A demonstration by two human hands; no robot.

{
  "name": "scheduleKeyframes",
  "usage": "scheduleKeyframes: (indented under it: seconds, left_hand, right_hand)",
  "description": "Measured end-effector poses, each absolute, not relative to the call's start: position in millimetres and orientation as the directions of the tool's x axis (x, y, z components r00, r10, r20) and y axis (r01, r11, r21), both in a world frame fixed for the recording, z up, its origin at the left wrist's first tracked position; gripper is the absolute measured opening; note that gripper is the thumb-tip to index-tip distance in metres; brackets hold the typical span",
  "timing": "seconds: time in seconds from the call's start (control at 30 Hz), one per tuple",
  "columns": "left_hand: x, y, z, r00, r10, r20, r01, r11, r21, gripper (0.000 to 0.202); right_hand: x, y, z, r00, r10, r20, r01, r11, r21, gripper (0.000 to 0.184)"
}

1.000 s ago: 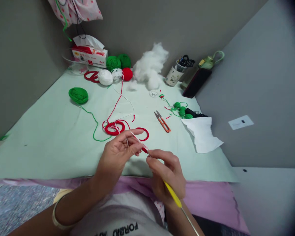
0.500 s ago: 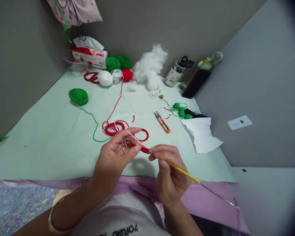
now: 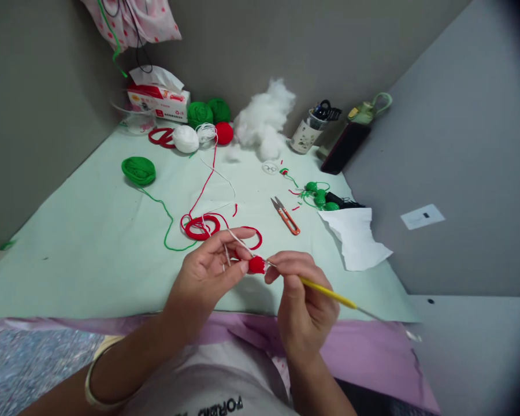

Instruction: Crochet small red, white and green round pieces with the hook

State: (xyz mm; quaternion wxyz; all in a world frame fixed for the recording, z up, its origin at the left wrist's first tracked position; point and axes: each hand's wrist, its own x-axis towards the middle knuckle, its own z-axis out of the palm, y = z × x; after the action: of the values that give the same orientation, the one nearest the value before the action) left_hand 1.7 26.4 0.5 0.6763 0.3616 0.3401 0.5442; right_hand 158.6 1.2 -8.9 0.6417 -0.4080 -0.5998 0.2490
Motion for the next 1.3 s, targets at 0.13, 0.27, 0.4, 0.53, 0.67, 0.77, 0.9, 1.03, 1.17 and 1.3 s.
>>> scheduleKeyframes:
  seconds: [0.13, 0.27, 0.4, 0.53, 0.67, 0.77, 0.9, 1.03, 1.17, 1.3]
  left_hand:
    - [0.7, 24.7, 5.4, 0.23, 0.968, -0.106, -0.461, 0.204, 0.864, 0.025]
    - [2.7, 27.6, 9.6, 0.224, 0.964, -0.144, -0.448, 0.233, 0.863, 0.035]
    - [5.0, 29.3, 11.0, 0.229, 0.956, -0.186, -0.443, 0.272, 0.854, 0.042]
    - [5.5, 30.2, 9.7, 0.31, 0.93, -0.2, -0.47, 0.333, 0.818, 0.05]
    - [5.7, 29.7, 7.6, 0.513, 0.811, -0.282, -0.498, 0.549, 0.671, 0.061]
    - [3.5, 29.2, 8.1, 0.57, 0.755, -0.325, -0.491, 0.63, 0.601, 0.065]
    - [-2.3, 31.8, 10.3, 0.504, 0.808, -0.306, -0.471, 0.554, 0.687, 0.069]
    - [-3.7, 32.7, 10.6, 0.43, 0.867, -0.253, -0.467, 0.453, 0.759, 0.055]
    - [1.0, 28.5, 9.5, 0.413, 0.88, -0.233, -0.469, 0.425, 0.774, 0.047]
    - [5.3, 26.9, 8.8, 0.387, 0.894, -0.225, -0.469, 0.401, 0.787, 0.044]
  right_hand:
    - [163.0, -4.6, -11.2, 0.007, 0.723, 0.691, 0.412, 0.627, -0.661, 0.027]
    - [165.9, -6.5, -16.2, -0.026, 0.686, 0.727, 0.457, 0.655, -0.602, 0.026]
    - [168.2, -5.1, -15.8, -0.076, 0.653, 0.753, 0.524, 0.669, -0.528, 0.03]
    - [166.3, -3.7, -8.7, -0.109, 0.653, 0.75, 0.612, 0.639, -0.467, 0.027]
    - [163.0, -3.0, -6.2, -0.043, 0.744, 0.667, 0.598, 0.554, -0.58, 0.011]
    - [167.6, -2.1, -9.4, -0.033, 0.701, 0.712, 0.534, 0.615, -0.581, 0.017]
    - [177.3, -0.9, -8.6, -0.028, 0.743, 0.669, 0.369, 0.629, -0.684, 0.028]
    - [177.8, 0.9, -2.2, 0.123, 0.853, 0.508, 0.067, 0.503, -0.861, 0.021]
    - [170.2, 4.8, -1.7, 0.083, 0.888, 0.452, -0.066, 0.458, -0.887, 0.017]
    - [164.4, 4.7, -4.9, 0.082, 0.86, 0.504, 0.085, 0.498, -0.863, 0.022]
